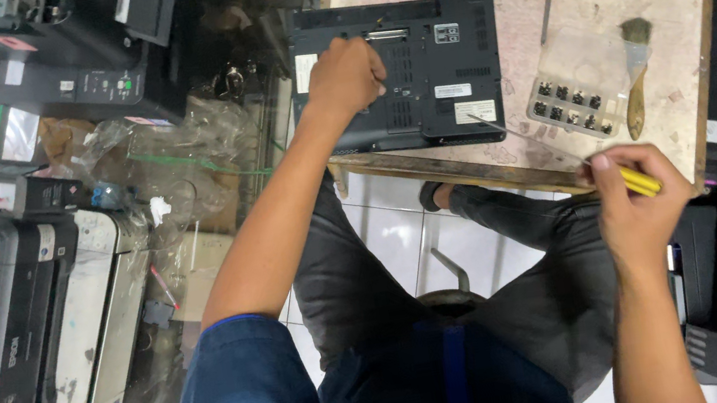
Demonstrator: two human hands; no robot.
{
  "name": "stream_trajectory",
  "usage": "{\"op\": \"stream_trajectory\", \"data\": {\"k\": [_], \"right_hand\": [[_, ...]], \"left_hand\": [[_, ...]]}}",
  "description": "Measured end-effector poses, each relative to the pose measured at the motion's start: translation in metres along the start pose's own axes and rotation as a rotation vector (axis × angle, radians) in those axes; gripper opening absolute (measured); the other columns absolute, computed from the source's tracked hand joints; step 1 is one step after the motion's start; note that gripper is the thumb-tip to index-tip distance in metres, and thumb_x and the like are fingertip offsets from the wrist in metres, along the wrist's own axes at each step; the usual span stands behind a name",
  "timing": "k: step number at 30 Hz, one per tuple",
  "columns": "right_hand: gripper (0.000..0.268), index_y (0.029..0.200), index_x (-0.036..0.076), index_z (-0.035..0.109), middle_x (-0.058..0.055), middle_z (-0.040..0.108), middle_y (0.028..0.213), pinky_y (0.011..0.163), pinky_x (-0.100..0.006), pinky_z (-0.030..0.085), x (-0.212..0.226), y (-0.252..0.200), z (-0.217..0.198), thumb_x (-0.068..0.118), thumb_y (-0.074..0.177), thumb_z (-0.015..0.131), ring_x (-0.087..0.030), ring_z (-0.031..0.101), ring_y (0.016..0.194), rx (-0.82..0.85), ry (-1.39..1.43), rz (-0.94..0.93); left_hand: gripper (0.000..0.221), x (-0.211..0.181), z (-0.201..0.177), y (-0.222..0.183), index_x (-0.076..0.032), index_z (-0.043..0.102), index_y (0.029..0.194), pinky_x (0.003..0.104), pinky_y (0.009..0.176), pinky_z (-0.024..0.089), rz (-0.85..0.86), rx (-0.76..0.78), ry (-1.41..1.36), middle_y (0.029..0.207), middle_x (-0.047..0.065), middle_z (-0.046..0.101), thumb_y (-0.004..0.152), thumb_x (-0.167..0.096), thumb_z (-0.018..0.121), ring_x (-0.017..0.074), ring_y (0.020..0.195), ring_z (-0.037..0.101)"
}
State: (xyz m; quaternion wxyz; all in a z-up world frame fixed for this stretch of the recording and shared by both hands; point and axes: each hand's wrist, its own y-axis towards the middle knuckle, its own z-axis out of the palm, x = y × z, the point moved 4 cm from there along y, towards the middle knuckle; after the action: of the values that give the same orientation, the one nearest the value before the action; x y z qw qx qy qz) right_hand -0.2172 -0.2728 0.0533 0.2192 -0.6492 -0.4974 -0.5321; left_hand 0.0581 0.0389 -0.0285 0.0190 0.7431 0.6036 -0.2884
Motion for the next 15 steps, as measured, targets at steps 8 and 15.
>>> {"op": "stream_trajectory", "data": {"k": [8,15], "right_hand": [[0.005,0.107,-0.001,0.078,-0.017,0.071,0.082,0.072,-0.036,0.049,0.044,0.075,0.098,0.002,0.11,0.081,-0.022,0.066,0.079,0.224,-0.025,-0.279],[0.011,0.098,0.008,0.079,-0.005,0.073,0.073,0.069,-0.027,0.049,0.068,0.103,0.142,0.005,0.108,0.084,-0.016,0.067,0.068,0.388,-0.171,-0.376]], "left_hand": [[0.012,0.016,0.02,-0.045,-0.008,0.086,0.102,0.045,0.092,0.058,0.452,-0.339,-0.061,0.1,0.011,0.072,0.091,-0.008,0.082,0.0293,0.103,0.066],[0.023,0.032,0.019,-0.037,-0.007,0.085,0.106,0.046,0.096,0.059,0.485,-0.339,-0.381,0.099,0.017,0.073,0.083,-0.006,0.089,0.0359,0.102,0.069]]}}
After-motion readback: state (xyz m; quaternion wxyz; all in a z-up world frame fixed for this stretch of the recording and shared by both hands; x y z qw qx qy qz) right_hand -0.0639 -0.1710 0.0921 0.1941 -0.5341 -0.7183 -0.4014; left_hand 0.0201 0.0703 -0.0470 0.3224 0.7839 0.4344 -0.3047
